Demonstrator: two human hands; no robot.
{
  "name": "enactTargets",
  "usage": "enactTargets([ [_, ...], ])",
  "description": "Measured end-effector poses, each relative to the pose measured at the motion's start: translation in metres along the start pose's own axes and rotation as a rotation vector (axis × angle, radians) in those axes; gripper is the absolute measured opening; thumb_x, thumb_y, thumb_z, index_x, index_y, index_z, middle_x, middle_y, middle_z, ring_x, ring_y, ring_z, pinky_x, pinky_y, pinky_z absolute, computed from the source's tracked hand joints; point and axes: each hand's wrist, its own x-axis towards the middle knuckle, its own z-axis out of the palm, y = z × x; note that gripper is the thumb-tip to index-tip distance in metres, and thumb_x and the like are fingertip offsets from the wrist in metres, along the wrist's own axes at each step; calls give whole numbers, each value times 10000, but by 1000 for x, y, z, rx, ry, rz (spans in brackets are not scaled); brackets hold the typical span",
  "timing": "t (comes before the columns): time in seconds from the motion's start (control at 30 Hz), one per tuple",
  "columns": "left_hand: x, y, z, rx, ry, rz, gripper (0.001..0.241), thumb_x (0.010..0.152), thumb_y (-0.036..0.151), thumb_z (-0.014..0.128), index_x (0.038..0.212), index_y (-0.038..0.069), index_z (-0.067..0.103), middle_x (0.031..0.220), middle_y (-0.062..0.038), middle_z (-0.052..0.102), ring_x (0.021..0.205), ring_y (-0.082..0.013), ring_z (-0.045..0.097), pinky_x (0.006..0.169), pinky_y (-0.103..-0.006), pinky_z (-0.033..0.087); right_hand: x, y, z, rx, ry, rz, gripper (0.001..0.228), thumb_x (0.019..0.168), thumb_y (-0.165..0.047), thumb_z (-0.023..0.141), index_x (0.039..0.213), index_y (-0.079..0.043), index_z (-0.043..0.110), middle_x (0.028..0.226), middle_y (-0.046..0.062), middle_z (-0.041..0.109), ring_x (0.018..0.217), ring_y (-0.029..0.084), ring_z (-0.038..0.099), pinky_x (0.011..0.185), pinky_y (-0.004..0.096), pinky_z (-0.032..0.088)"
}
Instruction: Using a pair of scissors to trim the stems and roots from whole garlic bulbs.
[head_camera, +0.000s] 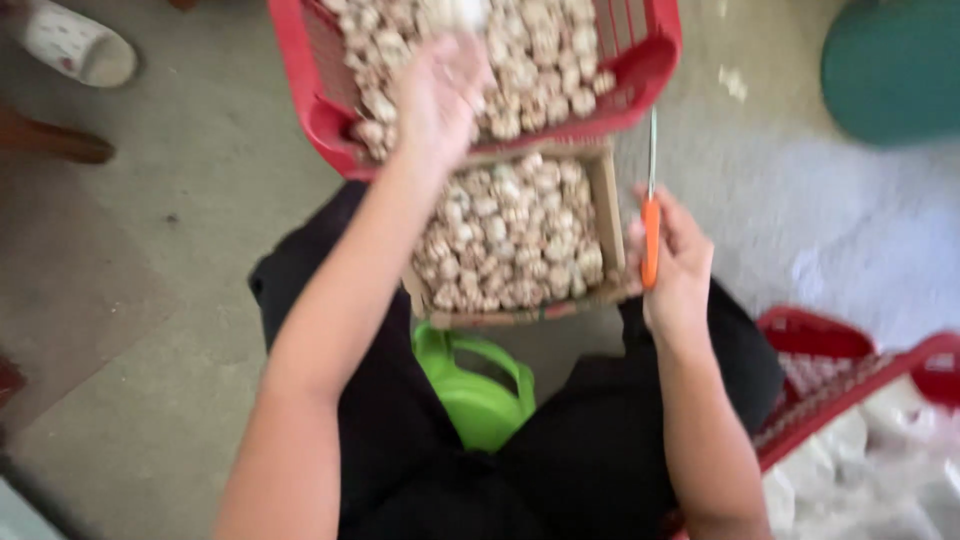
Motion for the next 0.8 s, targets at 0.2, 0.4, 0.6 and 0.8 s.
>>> enactTargets([
  [0.2, -54, 4, 58, 445, 0, -145, 201, 954, 141, 597, 1121, 44, 655, 1071, -84, 736, 1010, -231, 723, 964, -433, 578, 3, -11, -15, 80, -43, -79, 413, 1042, -91, 642, 1440, -6, 569, 730, -25, 531, 541, 66, 459, 486, 234, 351],
  [0.4, -119, -56, 68, 1659, -257, -315, 224, 1004, 262, 520, 1098, 129, 673, 959, -35, 737, 740, -136, 652, 719, -376, 608, 37, -53, -50, -898, -203, -606, 406, 1047, -51, 746, 1410, 43, 591, 903, 39, 618, 743, 73, 545, 667, 253, 480],
  [0.6, -164, -176, -75, 1983, -934, -421, 356, 873, 126, 567, 1197, 37, 686, 1193, -234, 634, 1144, -388, 600, 997, -482, 480, 68, -29, -94, -689, -90, -310, 186, 1113, -80, 741, 1189, 52, 635, 856, 26, 576, 759, 55, 496, 650, 275, 425],
  [0.8, -175, -301, -124, 2288, -1064, -367, 516, 880, 312, 619, 1350, 98, 609, 1532, -130, 421, 1470, -349, 308, 1182, -596, 212, 69, -28, -89, -787, -126, -521, 162, 1119, -46, 750, 1110, 70, 637, 832, 61, 557, 720, 114, 491, 645, 302, 416],
])
